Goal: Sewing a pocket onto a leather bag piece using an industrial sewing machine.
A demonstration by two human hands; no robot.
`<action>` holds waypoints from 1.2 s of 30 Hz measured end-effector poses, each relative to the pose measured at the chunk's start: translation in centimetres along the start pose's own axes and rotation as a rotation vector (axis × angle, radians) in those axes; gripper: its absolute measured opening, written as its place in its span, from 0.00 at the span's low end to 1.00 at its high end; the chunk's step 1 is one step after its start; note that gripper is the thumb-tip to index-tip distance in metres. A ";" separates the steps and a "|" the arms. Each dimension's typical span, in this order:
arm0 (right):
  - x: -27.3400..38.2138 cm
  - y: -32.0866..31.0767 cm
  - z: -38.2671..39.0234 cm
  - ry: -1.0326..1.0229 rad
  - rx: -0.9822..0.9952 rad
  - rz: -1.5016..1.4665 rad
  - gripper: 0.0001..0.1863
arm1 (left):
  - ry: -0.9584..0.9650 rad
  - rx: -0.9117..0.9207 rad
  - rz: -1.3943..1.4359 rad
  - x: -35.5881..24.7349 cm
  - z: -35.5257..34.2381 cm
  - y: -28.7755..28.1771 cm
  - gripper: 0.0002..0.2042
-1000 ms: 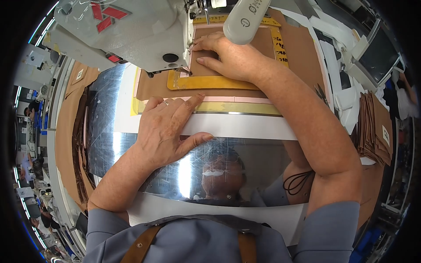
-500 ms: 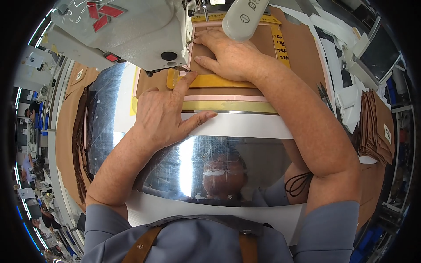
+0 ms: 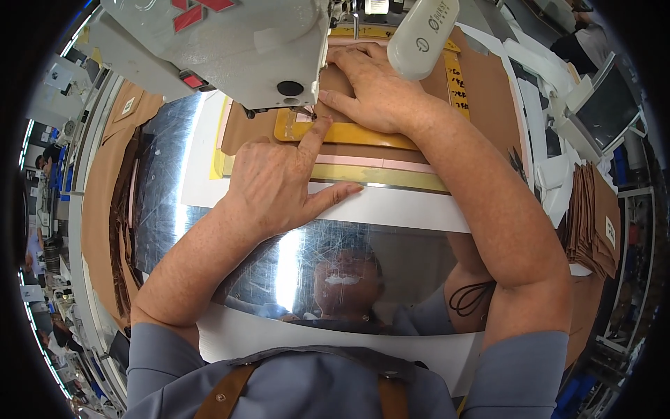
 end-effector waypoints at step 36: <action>0.1 -0.1 -0.2 0.001 -0.025 0.056 0.41 | 0.026 -0.077 -0.031 -0.7 -0.3 0.0 0.42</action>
Point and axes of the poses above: each hand's wrist, its own z-axis away from the middle knuckle, its own y-axis out of the palm, x = y × z, the point moved 8 cm from there along -z, towards the middle knuckle, and after that the axes turned 14 degrees about y, right-handed, at the moved point
